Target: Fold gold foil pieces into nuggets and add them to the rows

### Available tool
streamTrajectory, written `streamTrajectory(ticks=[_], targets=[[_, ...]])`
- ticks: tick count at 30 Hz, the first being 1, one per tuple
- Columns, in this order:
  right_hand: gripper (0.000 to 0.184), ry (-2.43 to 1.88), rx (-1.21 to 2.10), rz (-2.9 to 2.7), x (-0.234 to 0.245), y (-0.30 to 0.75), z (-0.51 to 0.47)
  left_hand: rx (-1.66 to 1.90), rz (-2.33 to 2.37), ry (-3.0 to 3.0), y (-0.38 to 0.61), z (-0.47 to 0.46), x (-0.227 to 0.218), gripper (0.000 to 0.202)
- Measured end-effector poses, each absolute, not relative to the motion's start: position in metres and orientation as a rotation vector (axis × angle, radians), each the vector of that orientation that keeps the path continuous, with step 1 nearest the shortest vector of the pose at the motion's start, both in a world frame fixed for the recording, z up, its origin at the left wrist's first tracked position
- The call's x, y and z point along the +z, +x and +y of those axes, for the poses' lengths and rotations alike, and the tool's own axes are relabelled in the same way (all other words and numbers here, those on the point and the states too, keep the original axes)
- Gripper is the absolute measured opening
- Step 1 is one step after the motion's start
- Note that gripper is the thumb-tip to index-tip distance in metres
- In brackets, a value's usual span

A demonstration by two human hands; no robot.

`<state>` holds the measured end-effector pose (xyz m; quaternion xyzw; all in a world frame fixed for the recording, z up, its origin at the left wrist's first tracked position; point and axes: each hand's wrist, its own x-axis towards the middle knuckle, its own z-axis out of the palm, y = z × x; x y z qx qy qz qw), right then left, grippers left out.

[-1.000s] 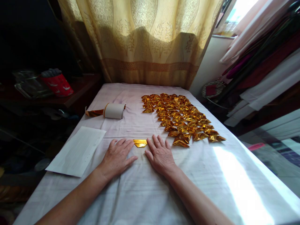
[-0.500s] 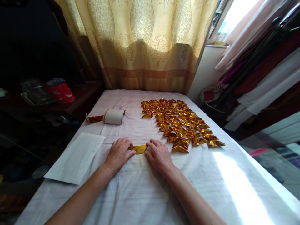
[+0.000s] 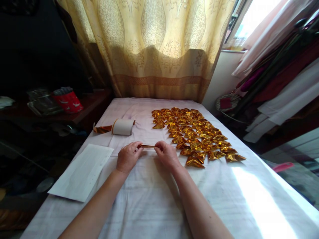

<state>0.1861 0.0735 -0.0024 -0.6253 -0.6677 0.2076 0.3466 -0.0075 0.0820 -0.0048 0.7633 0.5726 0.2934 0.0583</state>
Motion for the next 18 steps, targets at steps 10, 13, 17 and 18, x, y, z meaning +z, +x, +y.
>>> streamTrajectory(ticks=[10,13,17,18], targets=[[0.021,-1.51,0.547,-1.611,-0.037,0.18,0.086,1.015,1.775,2.216,-0.004,0.094,-0.033,0.021],[0.025,-1.5,0.508,-1.629,-0.04,0.18,0.085,1.014,1.751,2.237,-0.005,0.093,-0.034,0.021],[0.026,-1.541,0.455,-1.679,-0.039,0.18,0.085,1.033,1.719,2.322,-0.006,0.092,-0.036,0.023],[0.026,-1.555,0.444,-1.679,-0.039,0.18,0.085,1.044,1.711,2.346,-0.006,0.092,-0.036,0.023]])
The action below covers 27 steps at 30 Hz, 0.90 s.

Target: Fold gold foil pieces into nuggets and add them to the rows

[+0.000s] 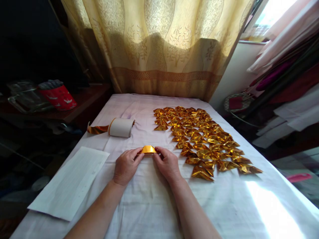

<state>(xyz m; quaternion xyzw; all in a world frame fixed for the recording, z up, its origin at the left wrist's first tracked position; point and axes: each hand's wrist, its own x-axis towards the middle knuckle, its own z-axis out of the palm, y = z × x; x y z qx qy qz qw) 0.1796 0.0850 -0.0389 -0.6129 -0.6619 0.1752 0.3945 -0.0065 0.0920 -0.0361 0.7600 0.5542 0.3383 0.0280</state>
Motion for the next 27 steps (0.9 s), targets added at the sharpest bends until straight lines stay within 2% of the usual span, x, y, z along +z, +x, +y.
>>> streamTrajectory(ticks=[27], targets=[[0.022,-1.547,0.531,-1.54,-0.0301,0.1796,0.0831,1.065,1.778,2.157,-0.0088,0.0902,-0.0315,0.021]])
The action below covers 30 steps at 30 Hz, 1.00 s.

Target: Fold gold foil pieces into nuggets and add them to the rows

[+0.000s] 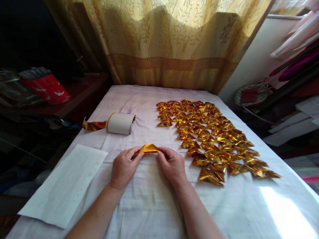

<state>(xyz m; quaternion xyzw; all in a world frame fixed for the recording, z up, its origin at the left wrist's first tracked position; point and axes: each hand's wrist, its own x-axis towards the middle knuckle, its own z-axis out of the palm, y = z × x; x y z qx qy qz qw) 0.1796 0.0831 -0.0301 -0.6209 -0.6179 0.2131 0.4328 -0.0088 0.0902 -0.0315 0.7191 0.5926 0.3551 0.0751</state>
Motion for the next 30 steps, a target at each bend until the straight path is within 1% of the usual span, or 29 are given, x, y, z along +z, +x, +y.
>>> streamTrajectory(ticks=[12,22,30], targets=[[0.022,-1.581,0.423,-1.593,-0.0386,0.1792,0.0854,1.04,1.744,2.237,-0.0098,0.0893,-0.0345,0.02],[0.023,-1.497,0.404,-1.683,-0.0396,0.1801,0.0825,1.08,1.732,2.306,-0.0111,0.0902,-0.0347,0.022],[0.023,-1.527,0.389,-1.68,-0.0388,0.1805,0.0835,1.068,1.699,2.328,-0.0095,0.0882,-0.0328,0.023]])
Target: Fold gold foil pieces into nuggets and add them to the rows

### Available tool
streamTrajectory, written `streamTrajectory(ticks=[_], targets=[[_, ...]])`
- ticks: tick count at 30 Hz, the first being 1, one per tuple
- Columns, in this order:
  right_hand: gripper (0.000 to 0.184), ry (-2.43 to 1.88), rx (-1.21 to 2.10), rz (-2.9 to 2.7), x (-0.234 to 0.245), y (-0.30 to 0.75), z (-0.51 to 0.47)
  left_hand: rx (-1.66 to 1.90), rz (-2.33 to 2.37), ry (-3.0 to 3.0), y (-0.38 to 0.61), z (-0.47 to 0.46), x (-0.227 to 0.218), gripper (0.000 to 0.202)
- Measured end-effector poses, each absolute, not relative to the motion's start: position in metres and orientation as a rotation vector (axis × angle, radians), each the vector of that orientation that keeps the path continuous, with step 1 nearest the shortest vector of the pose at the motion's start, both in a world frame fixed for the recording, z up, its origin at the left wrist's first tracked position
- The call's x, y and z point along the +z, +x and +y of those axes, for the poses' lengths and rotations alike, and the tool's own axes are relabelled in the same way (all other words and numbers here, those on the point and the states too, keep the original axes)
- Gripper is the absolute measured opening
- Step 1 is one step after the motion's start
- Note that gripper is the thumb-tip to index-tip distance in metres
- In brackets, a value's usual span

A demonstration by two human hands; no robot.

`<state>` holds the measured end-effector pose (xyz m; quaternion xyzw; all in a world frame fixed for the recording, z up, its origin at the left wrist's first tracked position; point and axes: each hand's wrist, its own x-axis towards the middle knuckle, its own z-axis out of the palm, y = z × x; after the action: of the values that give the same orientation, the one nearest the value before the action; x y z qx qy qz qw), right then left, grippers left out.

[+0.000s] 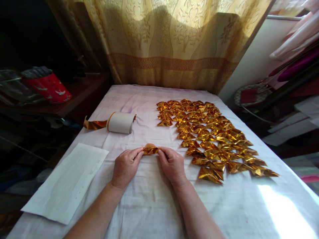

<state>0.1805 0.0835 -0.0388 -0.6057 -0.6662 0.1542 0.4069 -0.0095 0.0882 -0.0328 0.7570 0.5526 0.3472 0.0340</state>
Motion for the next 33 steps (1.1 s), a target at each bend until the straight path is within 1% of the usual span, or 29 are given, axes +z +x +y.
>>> streamTrajectory(ticks=[10,19,25,30,33], targets=[[0.022,-1.527,0.388,-1.774,-0.037,0.18,0.081,1.138,1.727,2.237,-0.011,0.09,-0.035,0.026],[0.022,-1.526,0.375,-1.754,-0.038,0.18,0.082,1.027,1.758,2.302,-0.01,0.089,-0.032,0.027],[0.021,-1.533,0.378,-1.69,-0.032,0.178,0.082,1.103,1.748,2.253,-0.01,0.09,-0.034,0.027],[0.014,-1.551,0.348,-1.688,-0.026,0.176,0.081,1.146,1.733,2.223,-0.01,0.091,-0.036,0.027],[0.015,-1.558,0.248,-1.749,-0.025,0.178,0.08,1.14,1.717,2.205,-0.009,0.091,-0.035,0.027]])
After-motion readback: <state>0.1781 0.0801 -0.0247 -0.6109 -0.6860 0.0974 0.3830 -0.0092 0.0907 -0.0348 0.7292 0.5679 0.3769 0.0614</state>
